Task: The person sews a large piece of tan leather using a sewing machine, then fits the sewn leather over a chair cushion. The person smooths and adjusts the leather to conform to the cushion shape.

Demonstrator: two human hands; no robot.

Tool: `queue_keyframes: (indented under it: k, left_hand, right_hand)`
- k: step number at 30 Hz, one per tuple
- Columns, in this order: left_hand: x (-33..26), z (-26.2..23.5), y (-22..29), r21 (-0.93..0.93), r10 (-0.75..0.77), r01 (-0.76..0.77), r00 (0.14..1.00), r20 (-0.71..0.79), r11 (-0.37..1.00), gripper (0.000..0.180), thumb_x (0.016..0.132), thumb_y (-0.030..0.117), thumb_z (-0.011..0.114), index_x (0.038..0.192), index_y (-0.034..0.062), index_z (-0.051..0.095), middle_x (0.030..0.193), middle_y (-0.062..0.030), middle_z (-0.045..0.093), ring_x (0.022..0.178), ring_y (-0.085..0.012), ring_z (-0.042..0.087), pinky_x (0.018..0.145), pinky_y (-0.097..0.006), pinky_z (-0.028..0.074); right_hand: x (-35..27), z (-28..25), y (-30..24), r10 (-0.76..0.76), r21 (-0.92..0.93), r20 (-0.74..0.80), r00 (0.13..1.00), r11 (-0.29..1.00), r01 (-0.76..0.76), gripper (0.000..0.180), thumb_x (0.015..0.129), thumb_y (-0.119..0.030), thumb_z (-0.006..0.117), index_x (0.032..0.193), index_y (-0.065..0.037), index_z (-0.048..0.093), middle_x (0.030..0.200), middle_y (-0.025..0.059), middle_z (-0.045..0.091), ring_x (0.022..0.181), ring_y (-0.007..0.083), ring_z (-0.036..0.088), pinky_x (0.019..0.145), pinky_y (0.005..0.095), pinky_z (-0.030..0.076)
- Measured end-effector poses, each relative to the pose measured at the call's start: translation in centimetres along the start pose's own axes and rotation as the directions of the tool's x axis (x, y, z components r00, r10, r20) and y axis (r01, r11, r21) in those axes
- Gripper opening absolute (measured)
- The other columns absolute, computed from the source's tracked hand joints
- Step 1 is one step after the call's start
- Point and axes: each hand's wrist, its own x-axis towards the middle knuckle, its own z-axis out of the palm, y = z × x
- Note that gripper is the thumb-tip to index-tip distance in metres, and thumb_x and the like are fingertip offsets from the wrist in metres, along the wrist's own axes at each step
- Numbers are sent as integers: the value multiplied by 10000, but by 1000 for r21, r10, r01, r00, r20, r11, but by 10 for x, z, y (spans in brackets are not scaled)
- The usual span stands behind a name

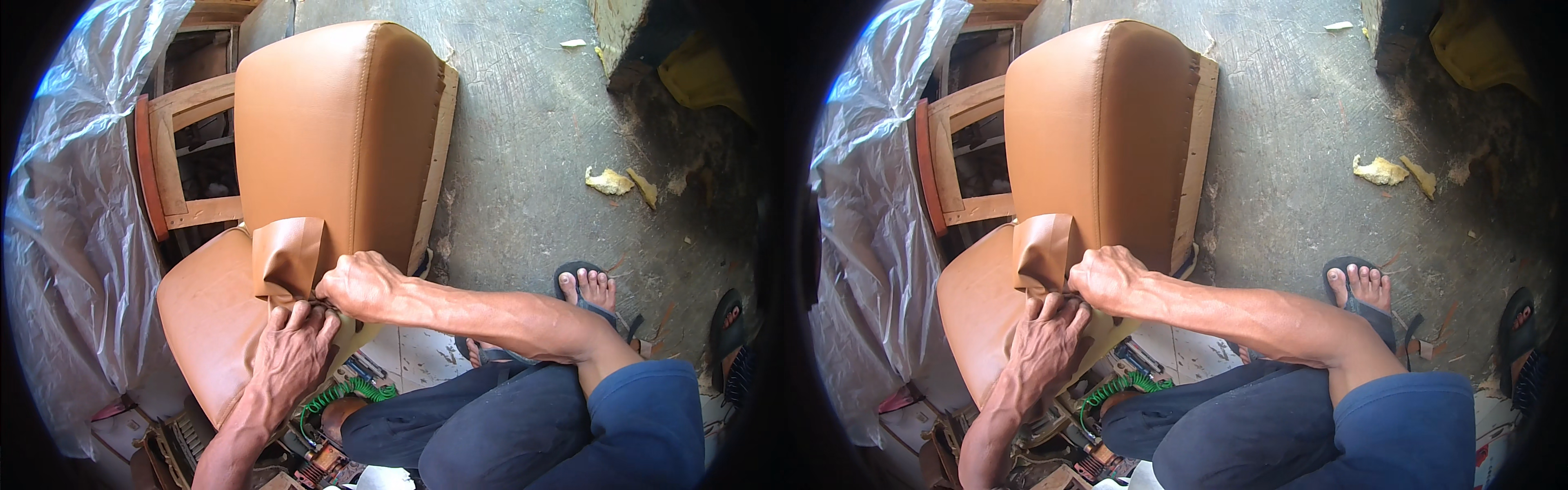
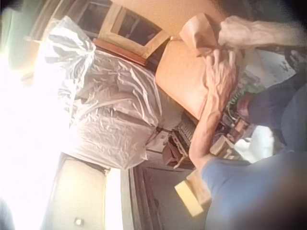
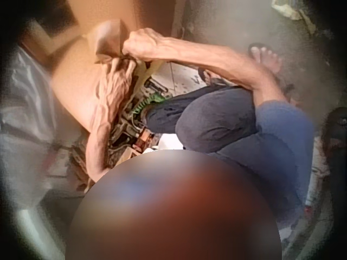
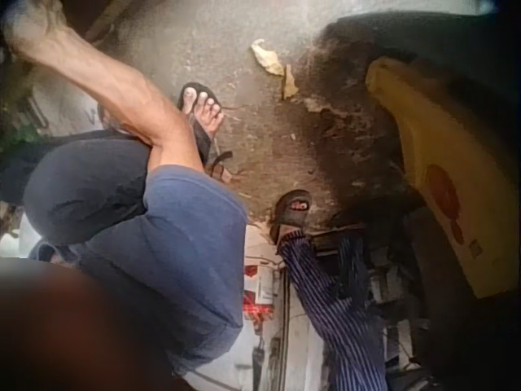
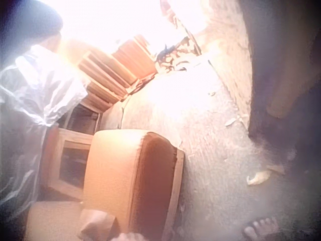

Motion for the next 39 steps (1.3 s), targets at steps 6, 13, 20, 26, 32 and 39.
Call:
queue_keyframes:
  k: [6,13,20,26,32,39]
  left_hand:
    - [-9,5,2,-7,-14,14,1000,-18,1000,628,852,217,801,1397,28,552,1335,-170,629,1379,-361,477,1150,-537,384]
    - [-13,7,1,1,-30,30,999,-31,1000,644,844,203,808,1404,23,547,1337,-178,624,1389,-370,468,1153,-542,386]
    - [-14,13,-4,59,-18,22,998,-65,998,660,836,189,814,1412,19,541,1340,-185,620,1398,-380,459,1156,-547,388]
    - [-9,-11,21,-55,-260,280,776,-575,958,711,830,200,842,1438,12,527,1299,-199,621,1324,-407,509,1108,-534,430]
    - [2,-30,25,-294,-593,543,798,-110,786,679,867,224,809,1452,0,549,1196,-295,735,1143,-460,679,1096,-529,487]
    - [14,6,44,-576,-518,287,806,-288,766,315,903,-43,590,1202,37,647,1009,-294,728,982,-489,696,880,-549,554]
  right_hand:
    - [-6,8,2,-8,-57,-43,999,998,6,200,853,-155,675,957,-91,833,812,222,771,801,393,796,710,492,647]
    - [-12,25,8,-116,-214,-141,983,973,84,137,880,-187,690,965,-108,763,699,172,730,662,361,765,587,474,616]
    - [-23,56,19,-183,-235,-291,939,965,115,94,870,-171,667,895,-84,693,706,140,744,609,318,758,526,456,591]
    - [-22,43,11,-195,-255,-168,966,955,149,118,809,-148,668,783,-57,738,713,180,745,669,350,778,580,471,620]
    - [-3,25,8,-177,-249,144,974,946,209,187,819,-158,668,821,-28,802,839,229,772,799,387,785,696,491,633]
    - [6,28,14,166,-159,614,772,984,-86,264,934,-153,587,1116,-79,762,954,126,779,850,294,763,710,431,628]
